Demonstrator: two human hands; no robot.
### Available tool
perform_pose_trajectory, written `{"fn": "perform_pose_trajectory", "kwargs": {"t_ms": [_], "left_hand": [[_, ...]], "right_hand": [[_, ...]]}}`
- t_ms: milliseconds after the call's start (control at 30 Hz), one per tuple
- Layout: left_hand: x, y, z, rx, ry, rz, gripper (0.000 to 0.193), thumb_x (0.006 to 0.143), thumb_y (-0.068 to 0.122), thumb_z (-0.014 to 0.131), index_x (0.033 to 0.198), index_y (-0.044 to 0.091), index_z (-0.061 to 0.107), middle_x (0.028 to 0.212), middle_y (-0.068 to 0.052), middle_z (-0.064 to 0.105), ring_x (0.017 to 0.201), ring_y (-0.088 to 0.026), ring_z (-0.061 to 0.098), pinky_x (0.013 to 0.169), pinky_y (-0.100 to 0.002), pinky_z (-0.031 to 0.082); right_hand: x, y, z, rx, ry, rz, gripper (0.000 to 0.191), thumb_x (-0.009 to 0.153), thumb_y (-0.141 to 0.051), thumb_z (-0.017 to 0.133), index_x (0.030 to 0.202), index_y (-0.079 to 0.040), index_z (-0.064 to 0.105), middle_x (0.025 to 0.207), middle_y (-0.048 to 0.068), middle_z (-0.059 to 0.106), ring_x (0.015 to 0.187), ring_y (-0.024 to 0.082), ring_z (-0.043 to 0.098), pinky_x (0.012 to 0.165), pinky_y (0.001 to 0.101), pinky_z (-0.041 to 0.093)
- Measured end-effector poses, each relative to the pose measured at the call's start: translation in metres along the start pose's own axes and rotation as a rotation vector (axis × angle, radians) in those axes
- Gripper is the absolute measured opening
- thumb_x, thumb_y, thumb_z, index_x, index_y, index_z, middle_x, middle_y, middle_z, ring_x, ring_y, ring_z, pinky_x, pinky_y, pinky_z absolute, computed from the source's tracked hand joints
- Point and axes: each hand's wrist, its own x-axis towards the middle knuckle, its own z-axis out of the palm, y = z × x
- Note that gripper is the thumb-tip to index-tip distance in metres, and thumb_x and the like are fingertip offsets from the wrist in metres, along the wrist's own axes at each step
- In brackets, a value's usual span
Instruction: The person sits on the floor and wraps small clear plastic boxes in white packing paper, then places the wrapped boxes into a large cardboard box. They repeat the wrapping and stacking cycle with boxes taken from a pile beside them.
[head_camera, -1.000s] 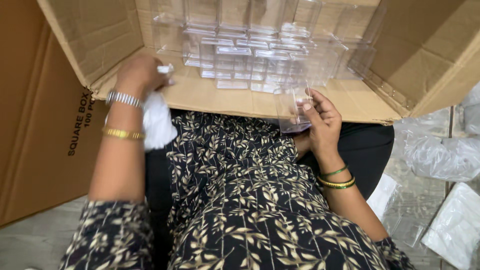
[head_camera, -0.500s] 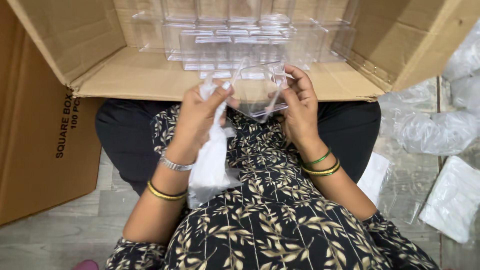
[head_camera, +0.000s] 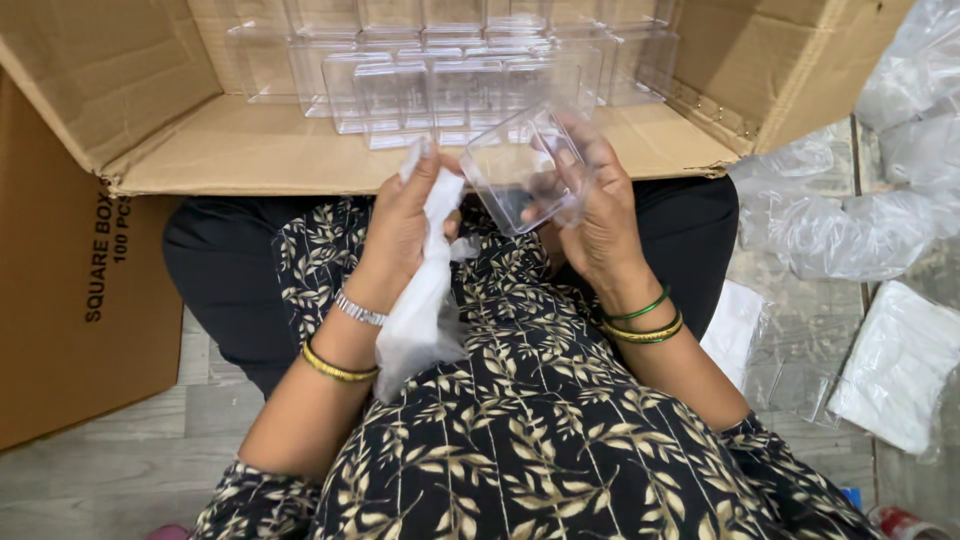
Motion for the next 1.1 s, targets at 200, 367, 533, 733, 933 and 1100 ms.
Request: {"fn": "perform_pose_trajectory", "kwargs": {"t_ms": [200,367,533,733,933,1100], "left_hand": [[0.007,-0.013,0.004,-0.178,-0.129,-0.066,0.068,0.094,0.060,0.065,0.126,0.001,0.062,0.084,-0.004,0.067,0.055,-0.010,0.058,0.047,-0.022,0.047],[0.012,-0.025,0.001,-0.361,-0.255,-0.030,0.075,0.089,0.058,0.071,0.140,0.005,0.055,0.107,-0.008,0.072,0.082,-0.012,0.067,0.063,-0.025,0.055],[0.016,-0.031,-0.003,-0.401,-0.244,0.035,0.073,0.092,0.049,0.079,0.144,0.005,0.055,0.111,-0.007,0.068,0.088,-0.014,0.067,0.064,-0.029,0.056],[0.017,-0.018,-0.008,-0.241,-0.082,0.027,0.068,0.089,0.042,0.078,0.139,0.006,0.050,0.112,-0.016,0.071,0.091,-0.021,0.071,0.067,-0.032,0.059],[0.012,-0.008,-0.003,-0.111,-0.126,0.241,0.069,0.095,0.031,0.079,0.149,0.001,0.047,0.127,-0.011,0.065,0.116,-0.017,0.064,0.101,-0.034,0.055],[0.009,-0.001,-0.002,0.070,-0.017,0.347,0.075,0.092,0.027,0.082,0.151,0.001,0.043,0.133,-0.012,0.060,0.121,-0.017,0.059,0.104,-0.031,0.052]], "right_hand": [[0.002,0.018,0.007,-0.094,0.025,-0.029,0.057,0.100,-0.002,0.067,0.151,-0.002,0.041,0.129,0.015,0.055,0.103,0.020,0.068,0.080,0.0316,0.061],[0.005,0.018,0.010,-0.247,0.004,0.021,0.050,0.100,-0.004,0.062,0.147,0.001,0.045,0.133,0.016,0.058,0.111,0.022,0.070,0.083,0.0311,0.062],[0.007,0.012,0.007,-0.313,0.006,0.026,0.054,0.102,-0.004,0.060,0.152,-0.002,0.041,0.134,0.014,0.056,0.110,0.022,0.065,0.090,0.0319,0.057],[-0.003,0.011,0.007,-0.790,-0.166,-0.269,0.047,0.116,-0.001,0.054,0.161,-0.006,0.043,0.151,0.014,0.058,0.126,0.016,0.060,0.113,0.0304,0.050],[-0.013,-0.015,0.027,-0.521,-0.396,-0.221,0.063,0.102,0.010,0.050,0.160,-0.006,0.031,0.161,0.013,0.043,0.142,0.019,0.050,0.121,0.0362,0.045],[-0.028,-0.025,0.044,-0.483,-0.324,-0.205,0.067,0.106,-0.001,0.058,0.163,-0.005,0.023,0.161,0.017,0.047,0.138,0.020,0.058,0.116,0.0329,0.049]]}}
